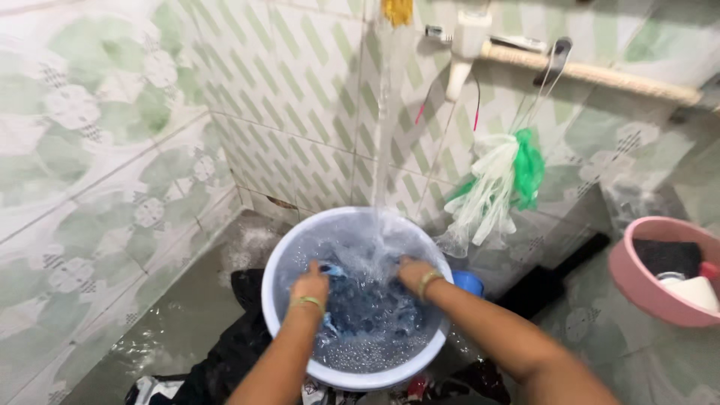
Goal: The person washes several pieces of clothing by hand in a white basin filled with water. They scrub and rinse a dark garment, a yellow garment, a black garment, and a blue patterned garment, placing each one aside after washing.
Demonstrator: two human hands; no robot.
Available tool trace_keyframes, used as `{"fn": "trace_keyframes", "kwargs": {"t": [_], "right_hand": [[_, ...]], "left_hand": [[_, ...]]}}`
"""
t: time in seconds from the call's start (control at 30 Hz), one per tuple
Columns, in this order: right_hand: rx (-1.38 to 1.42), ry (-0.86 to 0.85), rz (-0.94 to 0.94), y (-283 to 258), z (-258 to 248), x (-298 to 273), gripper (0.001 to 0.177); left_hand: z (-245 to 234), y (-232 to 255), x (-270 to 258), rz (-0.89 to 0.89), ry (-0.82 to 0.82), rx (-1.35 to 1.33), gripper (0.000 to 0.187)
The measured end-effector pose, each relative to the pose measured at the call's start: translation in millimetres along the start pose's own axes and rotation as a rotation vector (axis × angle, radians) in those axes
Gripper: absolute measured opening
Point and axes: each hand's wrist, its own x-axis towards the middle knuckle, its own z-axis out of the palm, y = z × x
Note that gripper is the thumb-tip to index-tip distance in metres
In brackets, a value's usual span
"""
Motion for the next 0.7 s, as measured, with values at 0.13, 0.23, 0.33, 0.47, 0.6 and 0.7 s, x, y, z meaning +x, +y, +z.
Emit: {"fn": "trace_keyframes", "kwargs": {"t": [0.13, 0.23, 0.33, 0.47, 0.6, 0.7], "right_hand": [[-0.592, 0.038, -0.217, 50.0, -27.7, -25.7, 0.039], [-0.612, 0.098, -0.132, 60.0, -60.3, -42.1, 0.047], [-0.643, 0.178, -0.117, 47.6, -92.3, -69.5, 0.051], [-0.662, 0.278, -0.190, -1.2, -139.8, -103.5, 0.058], [-0.582, 0.286, -0.173, -44.6, -173.0, -144.6, 0.067], [-0.488, 0.333, -0.150, -57.5, -179.5, -159.5, 0.071]], "left_hand": [[-56.5, -84.2, -31.2, -0.153, -0.085, 0.053, 0.033], [-104.4, -132.0, -67.8, -0.357, 0.001, -0.243, 0.035], [-149.5, -150.8, -113.7, -0.441, 0.036, -0.446, 0.042], [-194.7, -169.2, -169.5, -0.209, -0.001, -0.145, 0.036], [-219.4, -187.3, -216.5, -0.162, 0.002, -0.151, 0.038], [-228.9, -195.2, -250.6, -0.156, 0.025, -0.183, 0.038]]}}
